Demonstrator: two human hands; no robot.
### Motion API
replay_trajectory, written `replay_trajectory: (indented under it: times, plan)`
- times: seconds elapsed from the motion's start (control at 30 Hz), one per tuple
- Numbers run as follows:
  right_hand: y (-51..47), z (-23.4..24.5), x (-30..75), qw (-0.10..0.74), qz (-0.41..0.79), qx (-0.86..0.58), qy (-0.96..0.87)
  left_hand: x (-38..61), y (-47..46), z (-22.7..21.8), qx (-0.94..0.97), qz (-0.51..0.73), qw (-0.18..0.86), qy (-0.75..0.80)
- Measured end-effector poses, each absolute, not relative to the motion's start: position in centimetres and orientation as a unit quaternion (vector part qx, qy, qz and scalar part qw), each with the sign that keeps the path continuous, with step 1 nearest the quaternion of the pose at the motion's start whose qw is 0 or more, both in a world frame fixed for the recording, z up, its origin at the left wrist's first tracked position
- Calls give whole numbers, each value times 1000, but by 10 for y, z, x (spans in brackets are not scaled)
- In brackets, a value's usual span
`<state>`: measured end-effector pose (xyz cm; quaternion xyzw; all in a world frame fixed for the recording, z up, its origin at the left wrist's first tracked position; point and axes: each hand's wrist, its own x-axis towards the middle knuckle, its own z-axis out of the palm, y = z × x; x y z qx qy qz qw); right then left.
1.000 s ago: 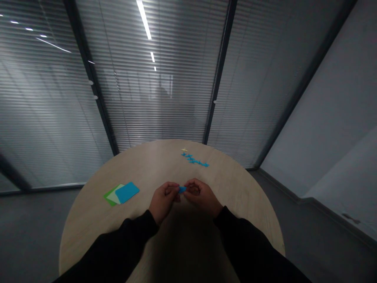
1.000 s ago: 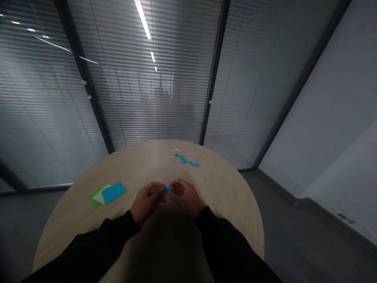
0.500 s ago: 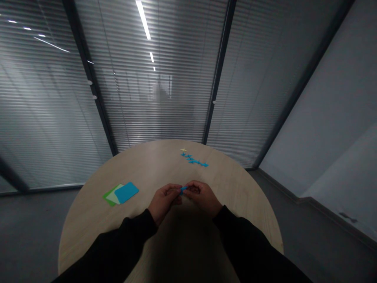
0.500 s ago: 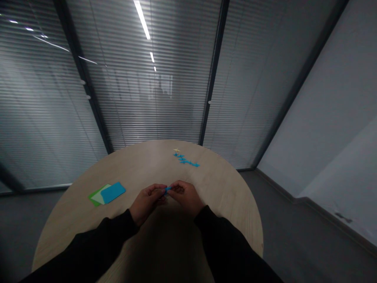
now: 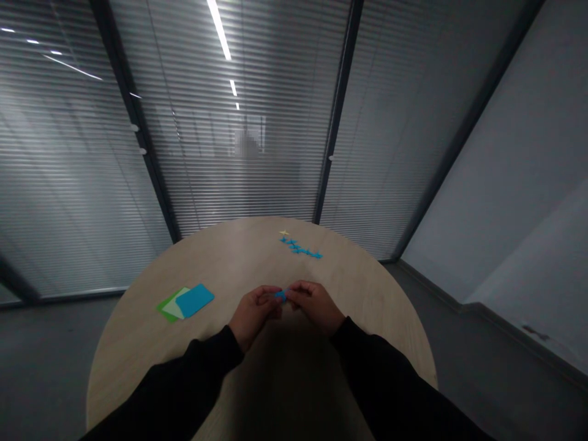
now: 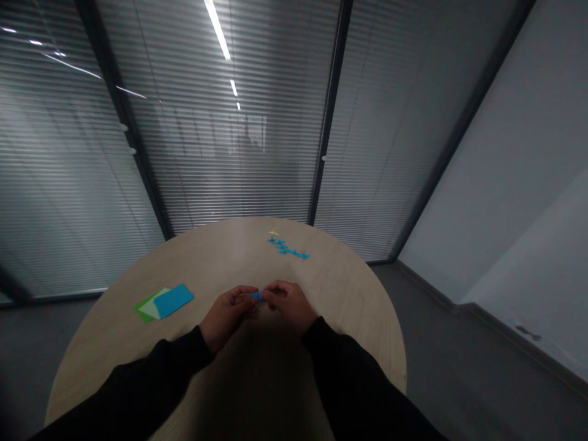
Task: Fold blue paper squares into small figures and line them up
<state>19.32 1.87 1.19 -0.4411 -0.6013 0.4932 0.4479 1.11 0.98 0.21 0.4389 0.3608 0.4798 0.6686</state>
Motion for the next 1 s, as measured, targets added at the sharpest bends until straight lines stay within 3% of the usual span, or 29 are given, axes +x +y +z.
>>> replay_trajectory:
  times: [0.23, 0.53, 1.0]
  plan:
    - [16, 14, 189, 471, 506, -448, -567, 12, 10, 1, 436, 485, 666, 362]
    - [15, 14, 182, 472, 516, -428, -572, 12, 7, 2, 351, 482, 741, 309]
    - [13, 14, 181, 453, 487, -426, -614, 14, 6, -1, 380, 502, 716, 302]
